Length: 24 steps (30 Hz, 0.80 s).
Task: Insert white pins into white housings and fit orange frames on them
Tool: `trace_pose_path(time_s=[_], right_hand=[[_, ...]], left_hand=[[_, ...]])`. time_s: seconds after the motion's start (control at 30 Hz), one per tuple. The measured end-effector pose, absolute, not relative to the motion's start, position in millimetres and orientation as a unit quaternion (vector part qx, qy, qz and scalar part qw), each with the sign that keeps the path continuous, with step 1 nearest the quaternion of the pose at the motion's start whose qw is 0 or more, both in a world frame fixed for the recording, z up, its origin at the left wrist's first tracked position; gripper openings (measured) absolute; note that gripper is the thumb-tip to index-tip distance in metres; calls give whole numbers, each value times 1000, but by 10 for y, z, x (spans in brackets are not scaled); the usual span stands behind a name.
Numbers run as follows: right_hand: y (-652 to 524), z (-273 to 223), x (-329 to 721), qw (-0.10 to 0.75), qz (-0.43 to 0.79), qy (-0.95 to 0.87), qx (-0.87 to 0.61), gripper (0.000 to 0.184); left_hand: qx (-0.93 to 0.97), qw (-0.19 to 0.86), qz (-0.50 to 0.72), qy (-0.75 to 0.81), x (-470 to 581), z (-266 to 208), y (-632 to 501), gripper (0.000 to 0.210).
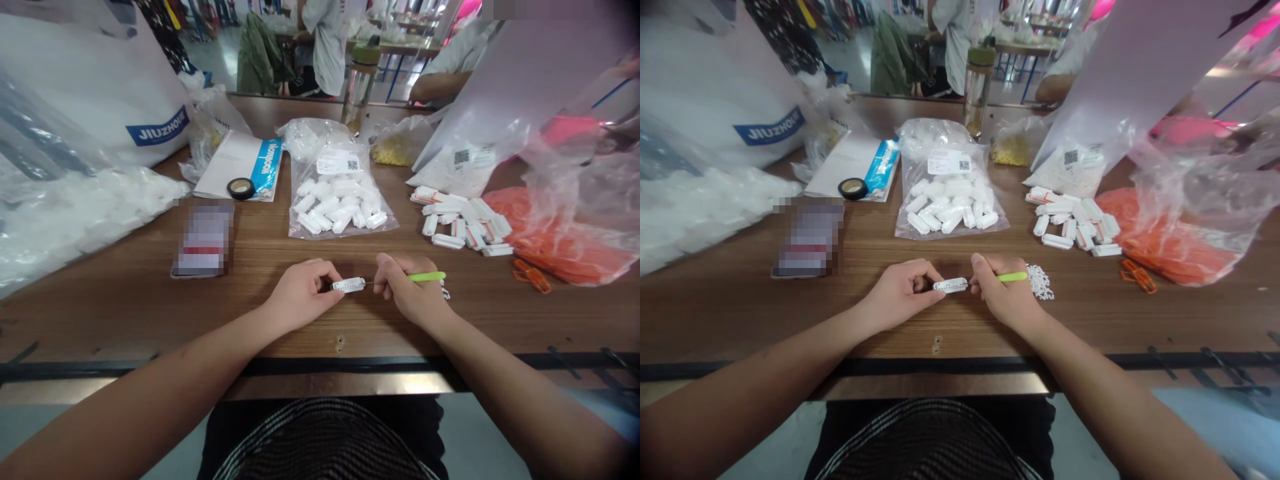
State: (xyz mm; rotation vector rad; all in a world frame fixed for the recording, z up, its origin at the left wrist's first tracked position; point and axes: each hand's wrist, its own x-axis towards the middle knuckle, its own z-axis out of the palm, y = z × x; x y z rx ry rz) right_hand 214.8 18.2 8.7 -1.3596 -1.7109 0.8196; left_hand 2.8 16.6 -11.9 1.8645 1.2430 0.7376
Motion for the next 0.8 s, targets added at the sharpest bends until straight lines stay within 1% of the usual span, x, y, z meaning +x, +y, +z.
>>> trace_pose_path(time_s=[0.27,0.5,0.7,0.8], right_hand=[[190,84,2152,382,319,-681,-536,49],[191,86,2169,345,285,-713,-540,49],[194,163,2138,296,236,-776,-504,49],[184,172,2123,294,222,-785,-498,48]], left_hand=[[732,382,286,487,29,-115,169,5],[733,381,280,488,30,-101,170,6],[735,378,282,487,33,-113,169,6],[736,375,282,488,29,-110,167,7]])
